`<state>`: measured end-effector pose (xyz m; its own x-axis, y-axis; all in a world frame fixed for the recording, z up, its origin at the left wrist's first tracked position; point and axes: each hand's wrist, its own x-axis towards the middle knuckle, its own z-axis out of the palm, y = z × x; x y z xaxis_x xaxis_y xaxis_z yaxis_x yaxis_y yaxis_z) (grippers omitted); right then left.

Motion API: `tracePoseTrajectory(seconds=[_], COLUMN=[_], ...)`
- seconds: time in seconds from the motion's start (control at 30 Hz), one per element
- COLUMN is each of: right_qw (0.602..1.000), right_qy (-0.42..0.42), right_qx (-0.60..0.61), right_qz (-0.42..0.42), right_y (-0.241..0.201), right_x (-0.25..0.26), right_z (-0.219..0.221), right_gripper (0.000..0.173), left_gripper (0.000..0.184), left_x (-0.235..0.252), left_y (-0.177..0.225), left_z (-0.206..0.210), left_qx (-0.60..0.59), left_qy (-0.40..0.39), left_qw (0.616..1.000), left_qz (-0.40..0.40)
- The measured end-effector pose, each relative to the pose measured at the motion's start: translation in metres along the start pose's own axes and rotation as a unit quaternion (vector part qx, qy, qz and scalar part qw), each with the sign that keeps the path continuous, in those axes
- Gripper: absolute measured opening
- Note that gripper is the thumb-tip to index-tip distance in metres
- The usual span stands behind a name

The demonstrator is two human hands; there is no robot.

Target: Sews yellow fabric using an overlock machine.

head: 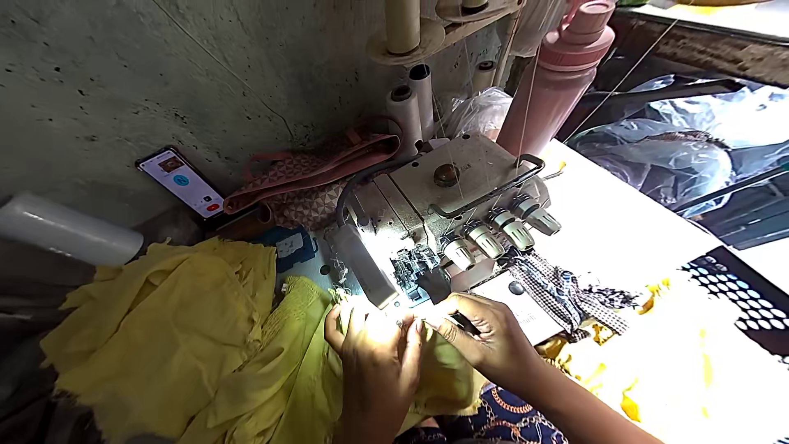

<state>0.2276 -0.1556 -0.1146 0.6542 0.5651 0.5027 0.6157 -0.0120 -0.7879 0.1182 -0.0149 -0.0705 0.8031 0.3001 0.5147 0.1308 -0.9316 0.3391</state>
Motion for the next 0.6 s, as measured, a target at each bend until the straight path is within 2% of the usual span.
tracePoseTrajectory(seconds=[0.13, 0.27, 0.43, 0.5, 0.6], right_qw=[0.999, 0.992, 0.975, 0.974, 0.984], right_qy=[0.023, 0.025, 0.011, 0.013, 0.014], right_qx=[-0.021, 0.045, 0.142, 0.14, 0.055], right_qz=[0.042, 0.113, 0.171, 0.178, 0.171], right_y=[0.004, 0.01, 0.008, 0.008, 0.009], right_x=[0.002, 0.009, 0.016, 0.017, 0.017], right_z=[0.007, 0.013, 0.013, 0.012, 0.013], right_gripper=[0.019, 0.016, 0.014, 0.014, 0.013], left_gripper=[0.031, 0.029, 0.033, 0.036, 0.036], left_x=[-0.003, -0.004, 0.0, 0.002, 0.005], left_y=[0.014, 0.011, 0.01, 0.009, 0.005], left_z=[0.014, 0.03, 0.031, 0.032, 0.035], left_qx=[0.093, 0.038, 0.044, 0.04, 0.03], left_qy=[-0.007, 0.003, -0.048, -0.057, -0.071], left_qw=[0.994, 0.993, 0.987, 0.985, 0.982], left_qz=[-0.052, -0.113, -0.148, -0.159, -0.174])
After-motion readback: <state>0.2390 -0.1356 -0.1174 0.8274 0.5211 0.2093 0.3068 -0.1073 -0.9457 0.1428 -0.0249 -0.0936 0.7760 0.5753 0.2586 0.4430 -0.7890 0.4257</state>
